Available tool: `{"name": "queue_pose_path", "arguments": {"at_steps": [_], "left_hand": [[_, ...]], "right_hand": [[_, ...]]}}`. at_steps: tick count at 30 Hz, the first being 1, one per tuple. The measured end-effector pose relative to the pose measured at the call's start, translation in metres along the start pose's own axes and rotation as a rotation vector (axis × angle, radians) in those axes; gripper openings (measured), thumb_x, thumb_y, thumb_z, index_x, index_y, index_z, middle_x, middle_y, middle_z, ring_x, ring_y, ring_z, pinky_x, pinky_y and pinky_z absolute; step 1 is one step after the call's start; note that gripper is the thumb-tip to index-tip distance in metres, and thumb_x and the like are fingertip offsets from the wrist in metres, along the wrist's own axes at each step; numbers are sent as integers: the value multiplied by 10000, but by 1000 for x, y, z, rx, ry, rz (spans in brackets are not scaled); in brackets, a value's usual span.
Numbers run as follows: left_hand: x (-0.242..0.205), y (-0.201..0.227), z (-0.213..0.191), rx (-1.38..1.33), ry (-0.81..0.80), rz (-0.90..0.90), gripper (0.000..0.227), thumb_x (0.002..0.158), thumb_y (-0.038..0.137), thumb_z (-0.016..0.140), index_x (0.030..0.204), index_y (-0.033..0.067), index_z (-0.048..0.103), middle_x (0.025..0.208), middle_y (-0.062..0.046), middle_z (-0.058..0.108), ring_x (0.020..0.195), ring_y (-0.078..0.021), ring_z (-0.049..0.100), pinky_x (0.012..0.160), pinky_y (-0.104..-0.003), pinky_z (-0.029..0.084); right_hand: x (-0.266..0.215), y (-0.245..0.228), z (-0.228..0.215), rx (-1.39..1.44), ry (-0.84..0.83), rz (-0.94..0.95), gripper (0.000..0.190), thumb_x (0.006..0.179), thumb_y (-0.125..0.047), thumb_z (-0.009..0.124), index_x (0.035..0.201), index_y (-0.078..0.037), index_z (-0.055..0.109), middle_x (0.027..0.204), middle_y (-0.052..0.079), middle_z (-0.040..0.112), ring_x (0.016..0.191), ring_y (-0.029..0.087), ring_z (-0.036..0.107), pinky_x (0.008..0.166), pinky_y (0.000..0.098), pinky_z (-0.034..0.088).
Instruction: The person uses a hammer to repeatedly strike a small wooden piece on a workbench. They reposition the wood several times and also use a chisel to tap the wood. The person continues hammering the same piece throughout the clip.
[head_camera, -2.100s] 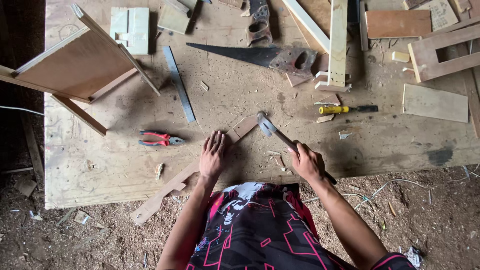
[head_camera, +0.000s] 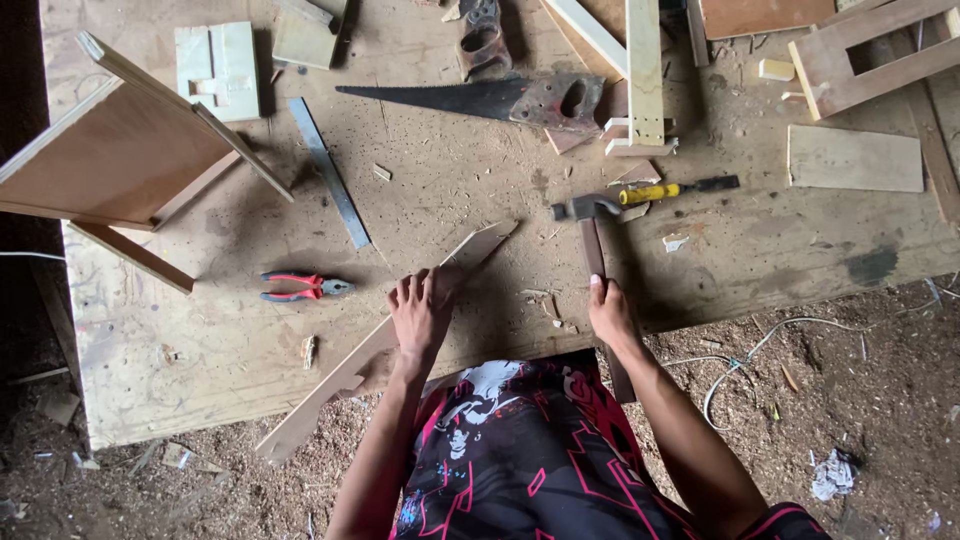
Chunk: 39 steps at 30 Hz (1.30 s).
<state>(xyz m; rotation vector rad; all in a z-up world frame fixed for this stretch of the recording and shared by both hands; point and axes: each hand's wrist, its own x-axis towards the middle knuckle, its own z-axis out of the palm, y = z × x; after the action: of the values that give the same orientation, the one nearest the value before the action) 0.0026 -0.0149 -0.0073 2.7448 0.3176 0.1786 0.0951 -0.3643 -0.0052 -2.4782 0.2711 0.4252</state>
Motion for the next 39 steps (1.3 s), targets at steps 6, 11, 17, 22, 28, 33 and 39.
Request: {"name": "queue_pose_path", "arguments": {"at_steps": [6, 11, 17, 22, 28, 33, 39], "left_hand": [[-1, 14, -14, -49, 12, -6, 623, 929, 416, 682, 1430, 71, 549, 1398, -112, 599, 1278, -293, 518, 1124, -496, 320], [-4, 20, -20, -85, 40, -7, 634, 843, 337, 714, 1395, 65, 559, 1359, -105, 622, 1290, -300, 518, 1146, -503, 304], [3, 58, -2, -92, 56, 47, 510, 946, 263, 662, 1419, 102, 561, 1434, -69, 619, 1346, -258, 520, 1172, -496, 290], [27, 111, 7, -73, 49, -23, 599, 883, 270, 672, 1439, 101, 525, 1433, -95, 566, 1355, -263, 484, 1122, -539, 248], [46, 184, 1, -59, 93, 21, 515, 848, 334, 726, 1312, 143, 608, 1300, -102, 597, 1262, -276, 513, 1028, -533, 290], [91, 272, 21, -128, 78, 135, 255, 886, 353, 737, 1046, 155, 731, 1068, -57, 683, 1082, -263, 591, 909, -502, 369], [215, 374, 71, -116, 70, 434, 223, 884, 355, 697, 970, 155, 746, 983, -65, 677, 1074, -284, 586, 937, -526, 390]], "right_hand": [[3, -4, -26, -124, -192, 179, 552, 1110, -504, 371, 1118, -24, 646, 807, 193, 738, 634, 349, 707, 547, 501, 567], [15, 5, -54, -270, 33, -120, 463, 984, -476, 615, 1077, -26, 678, 906, 209, 738, 823, 405, 716, 728, 505, 572], [41, 12, -79, -229, 222, -423, 331, 924, -285, 707, 1097, -4, 672, 1031, 230, 699, 942, 460, 658, 815, 534, 527], [41, -14, -122, -264, 289, -359, 146, 995, -198, 637, 995, -63, 691, 1034, 169, 710, 887, 378, 672, 769, 481, 526], [62, 17, -154, -123, 260, -541, 173, 946, -234, 700, 972, -63, 712, 956, 135, 723, 876, 307, 689, 768, 440, 545], [77, 57, -148, -60, 19, -688, 465, 758, -291, 800, 1098, 5, 685, 1061, 185, 716, 907, 311, 697, 749, 418, 568], [96, 72, -157, -80, -162, -749, 470, 797, -348, 837, 1088, -27, 655, 1029, 164, 704, 904, 352, 702, 786, 448, 567]]}}
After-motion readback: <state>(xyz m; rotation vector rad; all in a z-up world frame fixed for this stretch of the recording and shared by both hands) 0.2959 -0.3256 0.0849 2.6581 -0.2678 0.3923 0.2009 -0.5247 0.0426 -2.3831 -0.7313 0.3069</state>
